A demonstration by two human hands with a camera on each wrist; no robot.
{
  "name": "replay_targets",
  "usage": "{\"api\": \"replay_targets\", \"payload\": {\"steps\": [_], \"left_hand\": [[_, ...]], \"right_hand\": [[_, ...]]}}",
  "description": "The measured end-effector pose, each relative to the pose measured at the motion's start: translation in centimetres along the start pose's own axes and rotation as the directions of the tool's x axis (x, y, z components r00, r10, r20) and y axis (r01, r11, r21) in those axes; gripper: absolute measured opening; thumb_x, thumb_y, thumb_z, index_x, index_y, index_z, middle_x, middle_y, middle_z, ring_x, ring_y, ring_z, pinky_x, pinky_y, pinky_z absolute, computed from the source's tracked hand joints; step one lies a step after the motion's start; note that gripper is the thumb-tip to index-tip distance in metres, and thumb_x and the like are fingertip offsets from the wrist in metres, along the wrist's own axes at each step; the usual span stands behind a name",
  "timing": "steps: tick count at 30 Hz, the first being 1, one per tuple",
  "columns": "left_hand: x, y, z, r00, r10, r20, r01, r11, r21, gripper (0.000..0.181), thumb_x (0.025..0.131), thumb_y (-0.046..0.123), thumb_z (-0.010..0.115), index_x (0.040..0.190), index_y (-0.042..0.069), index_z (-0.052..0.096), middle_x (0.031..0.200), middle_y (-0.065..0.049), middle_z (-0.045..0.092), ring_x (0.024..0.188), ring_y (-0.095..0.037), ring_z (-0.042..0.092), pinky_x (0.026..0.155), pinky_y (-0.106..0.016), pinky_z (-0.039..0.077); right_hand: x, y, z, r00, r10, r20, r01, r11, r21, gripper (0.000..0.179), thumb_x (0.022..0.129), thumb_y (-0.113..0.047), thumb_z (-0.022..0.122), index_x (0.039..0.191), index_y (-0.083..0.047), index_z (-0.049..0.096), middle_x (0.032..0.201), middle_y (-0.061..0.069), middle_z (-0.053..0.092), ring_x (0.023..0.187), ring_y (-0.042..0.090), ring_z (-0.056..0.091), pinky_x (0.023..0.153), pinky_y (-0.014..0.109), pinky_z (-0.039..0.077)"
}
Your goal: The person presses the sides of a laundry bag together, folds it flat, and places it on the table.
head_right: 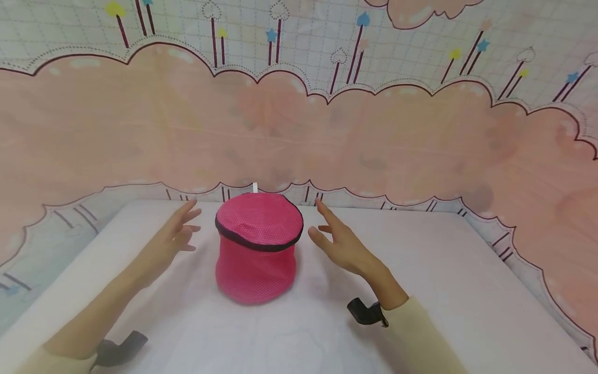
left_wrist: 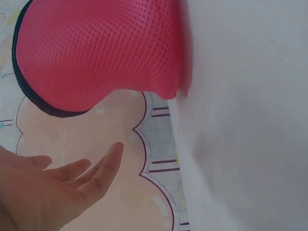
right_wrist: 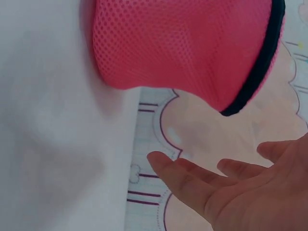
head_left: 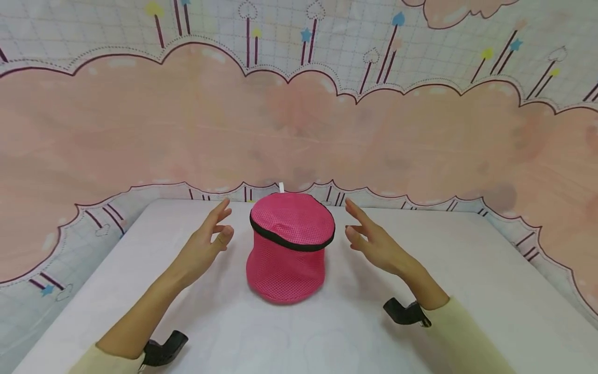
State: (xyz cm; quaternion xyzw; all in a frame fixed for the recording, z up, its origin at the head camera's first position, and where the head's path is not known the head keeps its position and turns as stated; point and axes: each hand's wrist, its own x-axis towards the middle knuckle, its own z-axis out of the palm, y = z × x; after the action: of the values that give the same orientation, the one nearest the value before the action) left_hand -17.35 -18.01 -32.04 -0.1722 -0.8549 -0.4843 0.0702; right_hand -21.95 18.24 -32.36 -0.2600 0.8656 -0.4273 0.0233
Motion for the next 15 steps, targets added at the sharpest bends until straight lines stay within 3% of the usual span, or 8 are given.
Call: {"api": "replay_targets", "payload": {"steps": [6, 15], "left_hand": [[0.5, 0.3, 1.3, 0.999, -0.049, -0.003, 0.049, 0.999, 0.006, 0.074, 0.097, 0.05, 0.047, 0.155, 0.019, 0.013, 0.151, -0.017, 0.029, 0.111, -0.034, 0.053, 0.08, -0.044, 0.052], [0.9, 0.6, 3.0, 0.999, -0.035, 0.013, 0.035, 0.999, -0.011, 0.074, 0.096, 0.046, 0.05, 0.154, 0.018, 0.015, 0.151, -0.017, 0.028, 0.109, -0.031, 0.054, 0.072, -0.034, 0.053]], "right_hand": [[0.4, -0.2, 1.2, 1.0, 0.015, 0.008, -0.015, 0.997, 0.079, 0.071, 0.098, -0.042, 0.049, 0.155, -0.029, 0.009, 0.157, 0.008, 0.019, 0.123, 0.037, 0.048, 0.083, 0.04, 0.053], [0.9, -0.6, 1.9, 0.999, 0.029, 0.031, -0.033, 0.99, 0.134, 0.073, 0.097, -0.047, 0.048, 0.154, -0.032, 0.006, 0.156, 0.012, 0.018, 0.123, 0.037, 0.048, 0.079, 0.037, 0.055]]}}
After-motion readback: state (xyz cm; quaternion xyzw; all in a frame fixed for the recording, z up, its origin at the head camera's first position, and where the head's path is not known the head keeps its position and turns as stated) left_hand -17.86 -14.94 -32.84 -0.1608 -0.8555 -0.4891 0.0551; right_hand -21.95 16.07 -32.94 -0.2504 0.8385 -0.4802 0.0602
